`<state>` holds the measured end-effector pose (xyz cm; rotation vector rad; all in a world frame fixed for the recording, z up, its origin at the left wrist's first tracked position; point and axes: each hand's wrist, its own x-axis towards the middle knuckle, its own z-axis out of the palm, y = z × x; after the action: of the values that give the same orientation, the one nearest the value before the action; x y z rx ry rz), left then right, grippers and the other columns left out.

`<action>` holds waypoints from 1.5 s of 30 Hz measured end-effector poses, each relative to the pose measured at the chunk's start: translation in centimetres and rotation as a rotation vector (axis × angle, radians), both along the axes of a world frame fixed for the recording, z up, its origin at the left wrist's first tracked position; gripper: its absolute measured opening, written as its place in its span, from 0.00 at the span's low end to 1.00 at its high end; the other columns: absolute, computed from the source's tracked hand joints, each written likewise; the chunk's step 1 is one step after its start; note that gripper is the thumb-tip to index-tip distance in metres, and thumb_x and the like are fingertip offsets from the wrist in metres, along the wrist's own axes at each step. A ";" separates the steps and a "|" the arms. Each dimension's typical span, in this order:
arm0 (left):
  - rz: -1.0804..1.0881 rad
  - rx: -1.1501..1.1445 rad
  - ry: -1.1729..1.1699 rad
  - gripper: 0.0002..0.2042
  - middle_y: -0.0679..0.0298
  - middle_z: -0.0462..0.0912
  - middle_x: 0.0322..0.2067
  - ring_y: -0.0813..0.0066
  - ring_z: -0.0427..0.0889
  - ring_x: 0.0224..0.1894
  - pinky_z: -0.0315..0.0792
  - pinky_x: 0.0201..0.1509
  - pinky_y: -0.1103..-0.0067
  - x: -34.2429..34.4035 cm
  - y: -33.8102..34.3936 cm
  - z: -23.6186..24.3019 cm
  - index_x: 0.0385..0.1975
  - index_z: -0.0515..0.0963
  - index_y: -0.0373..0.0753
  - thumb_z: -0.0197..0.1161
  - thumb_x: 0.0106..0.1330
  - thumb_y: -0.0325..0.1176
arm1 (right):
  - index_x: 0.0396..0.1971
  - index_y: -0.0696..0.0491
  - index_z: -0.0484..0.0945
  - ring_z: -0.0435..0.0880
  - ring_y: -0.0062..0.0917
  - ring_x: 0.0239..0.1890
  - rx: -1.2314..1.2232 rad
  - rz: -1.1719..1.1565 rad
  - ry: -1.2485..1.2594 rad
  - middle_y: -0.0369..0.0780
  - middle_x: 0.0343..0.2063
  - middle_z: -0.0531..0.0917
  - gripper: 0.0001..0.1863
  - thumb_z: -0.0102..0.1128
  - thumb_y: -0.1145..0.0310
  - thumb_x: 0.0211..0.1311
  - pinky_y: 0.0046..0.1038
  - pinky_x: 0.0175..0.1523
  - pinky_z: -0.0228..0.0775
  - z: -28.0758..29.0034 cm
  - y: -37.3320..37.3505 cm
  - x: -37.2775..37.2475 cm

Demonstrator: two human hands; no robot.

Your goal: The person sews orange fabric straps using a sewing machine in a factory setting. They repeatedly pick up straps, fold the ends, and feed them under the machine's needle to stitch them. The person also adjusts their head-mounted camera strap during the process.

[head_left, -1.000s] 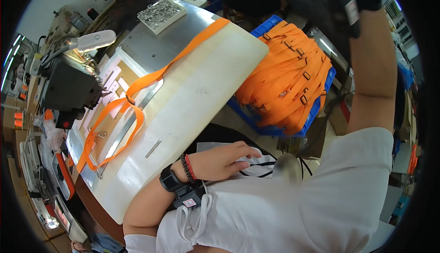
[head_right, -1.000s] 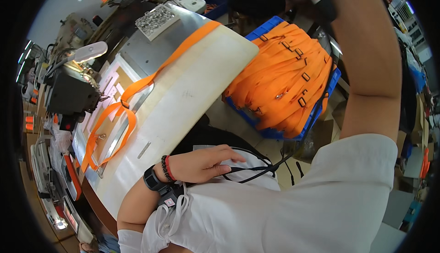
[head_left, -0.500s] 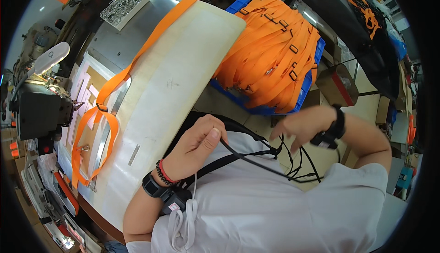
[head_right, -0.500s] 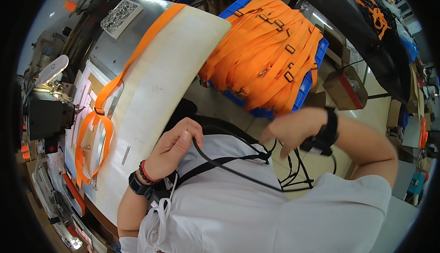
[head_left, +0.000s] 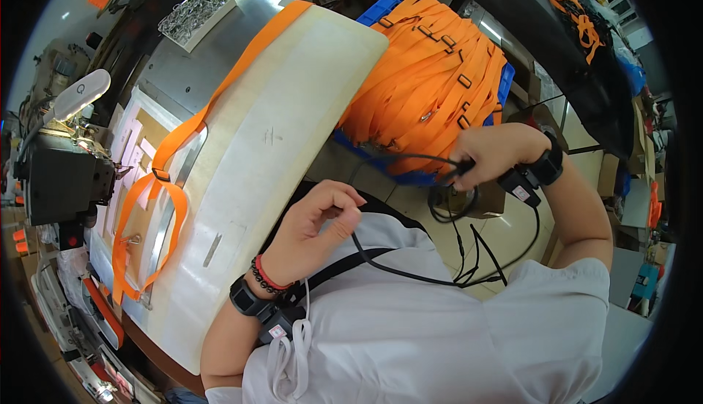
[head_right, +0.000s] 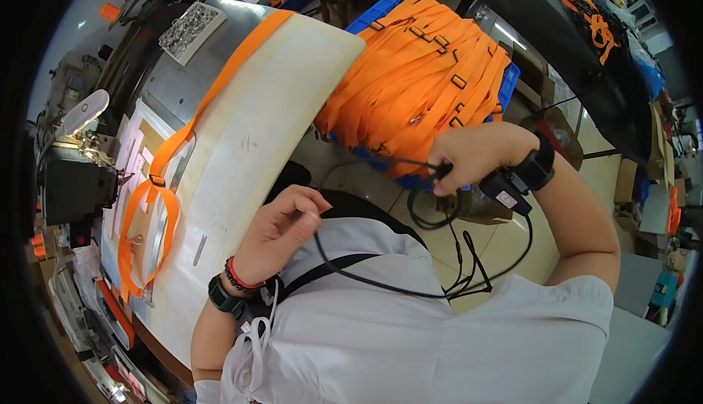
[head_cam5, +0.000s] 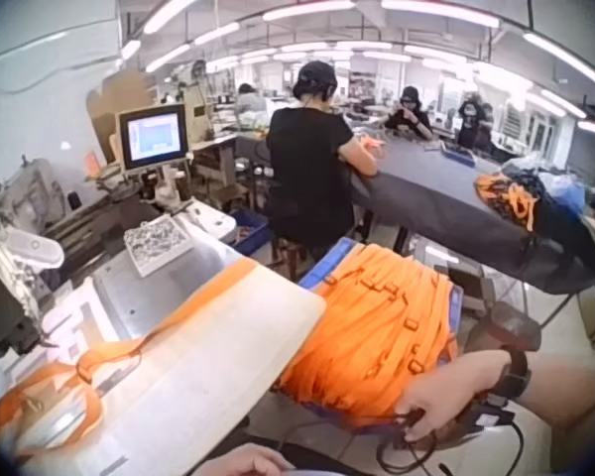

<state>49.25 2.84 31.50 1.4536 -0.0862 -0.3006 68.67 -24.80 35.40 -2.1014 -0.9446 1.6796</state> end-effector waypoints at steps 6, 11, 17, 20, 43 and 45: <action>-0.071 0.042 0.081 0.11 0.60 0.74 0.55 0.74 0.73 0.59 0.70 0.62 0.74 0.1 -1.3 -1.7 0.49 0.77 0.37 0.60 0.69 0.25 | 0.31 0.62 0.79 0.83 0.20 0.21 -0.168 -0.383 -0.111 0.39 0.23 0.84 0.13 0.62 0.66 0.63 0.22 0.28 0.75 0.5 1.3 1.0; -0.045 -0.250 0.068 0.10 0.61 0.76 0.49 0.71 0.78 0.54 0.71 0.62 0.72 0.6 -1.5 -1.3 0.46 0.77 0.33 0.61 0.66 0.19 | 0.44 0.61 0.79 0.85 0.20 0.33 0.084 -0.276 -0.207 0.40 0.33 0.85 0.16 0.62 0.64 0.65 0.21 0.39 0.76 0.6 1.3 3.7; -0.087 -0.450 -0.035 0.12 0.64 0.76 0.42 0.70 0.81 0.50 0.72 0.62 0.71 0.8 -2.4 0.4 0.45 0.78 0.32 0.62 0.62 0.14 | 0.51 0.59 0.78 0.85 0.21 0.39 0.111 -0.199 -0.307 0.39 0.41 0.85 0.21 0.63 0.61 0.64 0.22 0.42 0.75 4.9 3.4 8.3; -0.036 -0.490 0.018 0.16 0.64 0.76 0.40 0.73 0.80 0.48 0.74 0.59 0.74 0.8 -2.9 1.9 0.48 0.79 0.33 0.64 0.60 0.14 | 0.51 0.59 0.78 0.85 0.20 0.39 0.163 -0.147 -0.430 0.38 0.40 0.85 0.22 0.62 0.59 0.65 0.22 0.40 0.75 8.2 6.0 9.2; 0.024 0.479 -0.213 0.05 0.62 0.75 0.34 0.73 0.81 0.35 0.76 0.39 0.79 1.0 -0.3 0.4 0.36 0.80 0.34 0.66 0.62 0.23 | 0.49 0.66 0.76 0.83 0.47 0.49 0.086 -0.346 -0.239 0.60 0.43 0.82 0.28 0.61 0.54 0.62 0.38 0.56 0.74 -22.4 7.2 -9.6; -0.042 0.562 -0.137 0.04 0.59 0.78 0.33 0.69 0.83 0.36 0.77 0.40 0.77 0.8 -0.1 0.3 0.35 0.81 0.33 0.65 0.62 0.24 | 0.45 0.64 0.80 0.84 0.47 0.46 0.079 -0.143 -0.305 0.57 0.39 0.84 0.22 0.59 0.58 0.63 0.39 0.53 0.75 -23.0 5.5 -6.9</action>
<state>50.07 2.78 31.83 2.0326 -0.1520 -0.2701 61.81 -19.27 12.41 -2.3516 -0.9017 1.2555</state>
